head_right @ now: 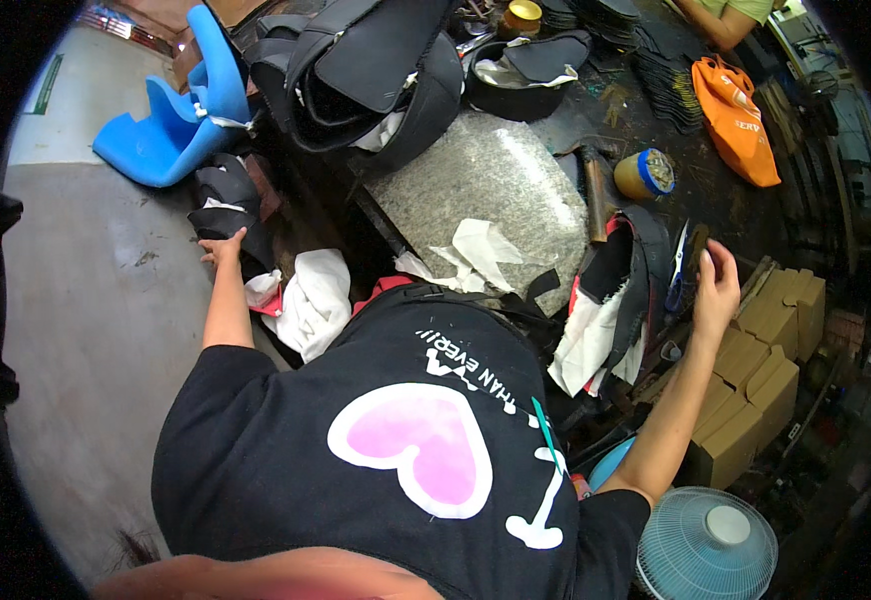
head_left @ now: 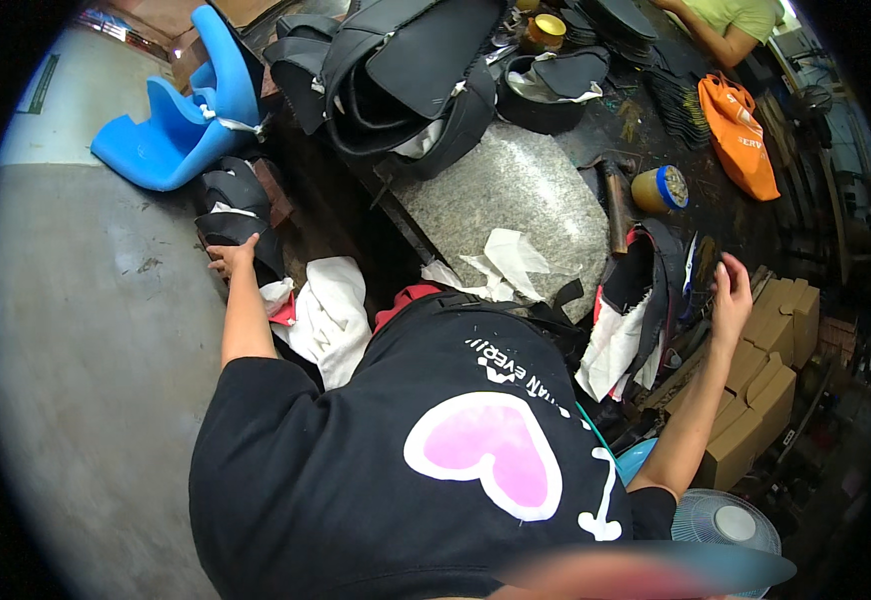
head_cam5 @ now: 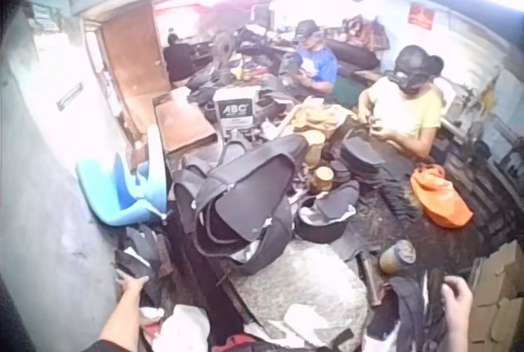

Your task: The person inserts white padding into the interior of a black shoe, then uses scissors to trim excess material along the shoe's edge. The person repeats this process on a second shoe, adjusting the padding and trimming it to fit.

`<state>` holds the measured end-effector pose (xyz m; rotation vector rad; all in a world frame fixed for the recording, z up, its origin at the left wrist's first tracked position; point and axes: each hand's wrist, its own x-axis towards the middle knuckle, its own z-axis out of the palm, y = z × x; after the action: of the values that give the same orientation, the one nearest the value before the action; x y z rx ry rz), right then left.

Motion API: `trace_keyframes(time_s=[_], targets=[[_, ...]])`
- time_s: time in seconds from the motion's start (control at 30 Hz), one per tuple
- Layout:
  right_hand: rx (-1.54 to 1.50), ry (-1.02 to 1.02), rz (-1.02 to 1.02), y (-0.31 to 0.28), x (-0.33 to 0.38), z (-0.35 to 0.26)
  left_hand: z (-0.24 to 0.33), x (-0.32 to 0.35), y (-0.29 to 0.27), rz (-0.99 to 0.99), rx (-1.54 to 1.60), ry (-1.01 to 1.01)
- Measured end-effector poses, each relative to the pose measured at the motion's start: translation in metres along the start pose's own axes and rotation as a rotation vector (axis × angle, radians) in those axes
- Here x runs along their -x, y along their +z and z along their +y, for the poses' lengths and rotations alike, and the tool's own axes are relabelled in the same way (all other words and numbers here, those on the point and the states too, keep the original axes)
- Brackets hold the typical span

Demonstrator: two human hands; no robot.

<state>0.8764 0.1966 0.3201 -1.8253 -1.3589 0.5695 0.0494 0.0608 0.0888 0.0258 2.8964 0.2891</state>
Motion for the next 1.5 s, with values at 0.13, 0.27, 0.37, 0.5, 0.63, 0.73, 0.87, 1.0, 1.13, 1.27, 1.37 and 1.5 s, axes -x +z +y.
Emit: trace_keyframes(time_s=[0.13,0.27,0.37,0.5,0.63,0.73,0.87,1.0,1.13,1.27,1.37,1.5], targets=[[0.154,-0.419,-0.302,0.086,-0.003,-0.093,0.036,0.053,-0.026,0.219,0.103,0.188],[0.305,-0.722,-0.483,0.207,-0.007,-0.140,0.107,0.170,-0.076,0.676,0.531,1.101],[0.374,-0.661,-0.417,0.272,-0.017,-0.148,0.137,0.279,-0.100,0.538,0.772,1.587],[0.426,-0.525,-0.430,0.263,-0.013,-0.150,0.144,0.367,-0.114,0.203,0.670,2.238],[0.234,-0.625,-0.561,0.182,0.030,-0.160,0.164,0.400,-0.107,-0.104,0.708,2.258],[-0.093,-0.622,-0.786,0.121,0.048,-0.172,0.181,0.419,-0.108,-0.720,0.764,2.185],[-0.613,-0.128,-0.615,0.091,0.049,-0.175,0.191,0.448,-0.126,-0.941,0.832,2.016],[-0.669,-0.364,-0.544,0.098,0.032,-0.156,0.210,0.458,-0.141,-1.064,0.712,1.551],[-0.402,-0.307,-0.530,0.130,0.045,-0.120,0.244,0.445,-0.128,-1.588,0.847,1.143],[-0.009,-0.198,-0.441,0.155,0.056,-0.086,0.243,0.435,-0.097,-1.121,0.438,1.327],[0.177,-0.080,-0.464,0.167,0.048,-0.067,0.227,0.439,-0.069,-0.206,0.540,1.915],[0.286,-0.077,-0.506,0.183,0.040,-0.043,0.209,0.453,-0.030,-0.597,0.464,1.975]])
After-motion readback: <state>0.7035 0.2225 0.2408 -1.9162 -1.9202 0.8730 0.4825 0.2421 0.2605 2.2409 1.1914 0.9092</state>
